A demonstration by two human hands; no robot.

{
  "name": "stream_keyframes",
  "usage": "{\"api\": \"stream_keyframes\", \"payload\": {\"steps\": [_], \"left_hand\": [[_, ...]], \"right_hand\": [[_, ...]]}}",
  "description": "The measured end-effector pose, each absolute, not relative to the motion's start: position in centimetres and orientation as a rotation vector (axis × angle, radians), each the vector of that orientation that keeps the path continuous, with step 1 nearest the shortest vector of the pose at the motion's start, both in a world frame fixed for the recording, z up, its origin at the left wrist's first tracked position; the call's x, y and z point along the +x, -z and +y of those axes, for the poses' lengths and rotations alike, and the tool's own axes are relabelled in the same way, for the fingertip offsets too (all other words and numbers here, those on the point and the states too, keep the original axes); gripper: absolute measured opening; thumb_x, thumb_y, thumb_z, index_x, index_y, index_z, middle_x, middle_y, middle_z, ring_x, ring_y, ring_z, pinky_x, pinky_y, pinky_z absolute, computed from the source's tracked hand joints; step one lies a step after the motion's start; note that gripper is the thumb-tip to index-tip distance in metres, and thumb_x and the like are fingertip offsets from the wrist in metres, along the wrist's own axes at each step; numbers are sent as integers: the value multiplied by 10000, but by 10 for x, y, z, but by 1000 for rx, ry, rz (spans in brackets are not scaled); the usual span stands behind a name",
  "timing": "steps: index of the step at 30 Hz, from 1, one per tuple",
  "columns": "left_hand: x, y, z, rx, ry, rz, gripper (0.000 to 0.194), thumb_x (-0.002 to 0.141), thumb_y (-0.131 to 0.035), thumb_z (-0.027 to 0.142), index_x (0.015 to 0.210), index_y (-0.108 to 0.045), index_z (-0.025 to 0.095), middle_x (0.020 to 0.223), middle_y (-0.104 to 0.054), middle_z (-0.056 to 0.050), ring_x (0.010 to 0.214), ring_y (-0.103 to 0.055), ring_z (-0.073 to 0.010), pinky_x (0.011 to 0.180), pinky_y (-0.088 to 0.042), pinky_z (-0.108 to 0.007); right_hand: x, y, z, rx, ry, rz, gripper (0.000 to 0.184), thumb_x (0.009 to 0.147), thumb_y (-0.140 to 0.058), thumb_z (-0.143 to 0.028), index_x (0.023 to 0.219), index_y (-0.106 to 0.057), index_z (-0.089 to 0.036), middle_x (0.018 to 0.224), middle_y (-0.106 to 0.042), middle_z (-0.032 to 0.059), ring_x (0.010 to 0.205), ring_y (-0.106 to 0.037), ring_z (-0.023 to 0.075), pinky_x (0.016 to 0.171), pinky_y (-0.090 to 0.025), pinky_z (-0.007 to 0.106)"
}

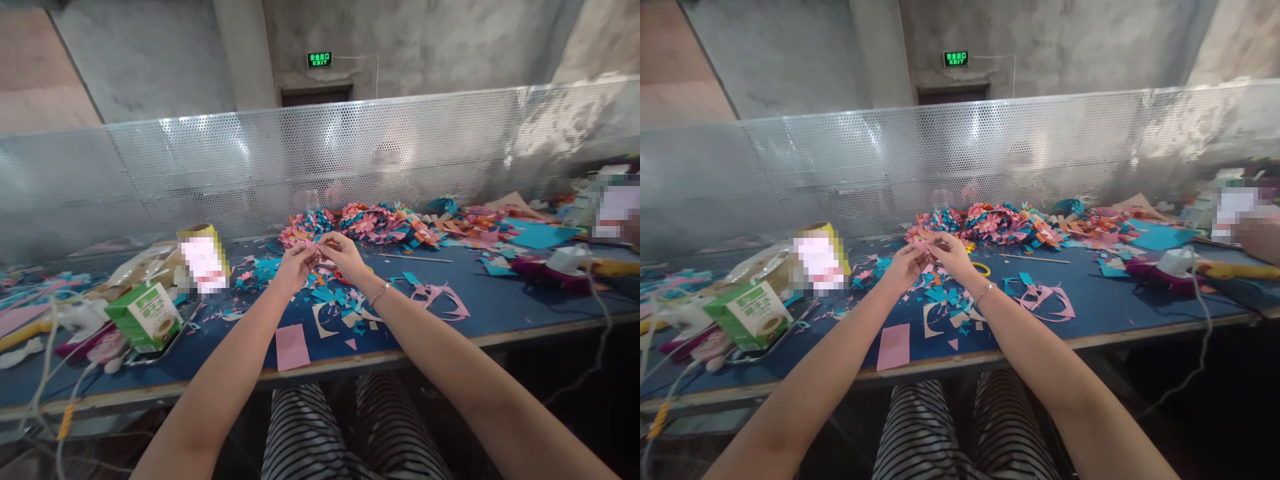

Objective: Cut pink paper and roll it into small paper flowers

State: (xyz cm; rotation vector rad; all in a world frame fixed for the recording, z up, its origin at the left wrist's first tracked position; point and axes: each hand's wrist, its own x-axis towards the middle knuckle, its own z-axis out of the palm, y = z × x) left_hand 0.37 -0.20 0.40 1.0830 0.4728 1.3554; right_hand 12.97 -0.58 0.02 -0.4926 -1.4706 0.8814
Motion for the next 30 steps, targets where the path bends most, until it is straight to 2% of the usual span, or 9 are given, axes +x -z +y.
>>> {"api": "stream_keyframes", "payload": {"steps": [7, 13, 30], "left_hand": [[3, -5, -1, 1069, -1386, 483, 119, 565, -700, 137, 610, -590, 141, 575, -613, 4, 556, -574, -79, 657, -457, -236], [2, -4, 2, 1068, -1403, 484, 106, 574, -688, 131, 619, -593, 143, 600, -626, 3, 569, -576, -76, 639, -457, -215], [5, -9, -4, 1136, -1504, 513, 114, 549, -695, 142, 584, -588, 146, 555, -583, 24, 548, -546, -65, 624, -431, -216]], "right_hand": [[130, 1, -7, -496, -855, -1500, 173, 672, -585, -325, 789, -544, -204, 745, -550, -9, 632, -519, 100, 610, -471, 261], [130, 1, -6, -481, -830, -1528, 210, 681, -576, -298, 873, -566, -212, 830, -569, 3, 656, -534, 97, 630, -476, 259], [130, 4, -1, -532, -934, -1455, 188, 669, -601, -308, 821, -610, -198, 742, -611, 0, 692, -577, 116, 639, -490, 258]]}}
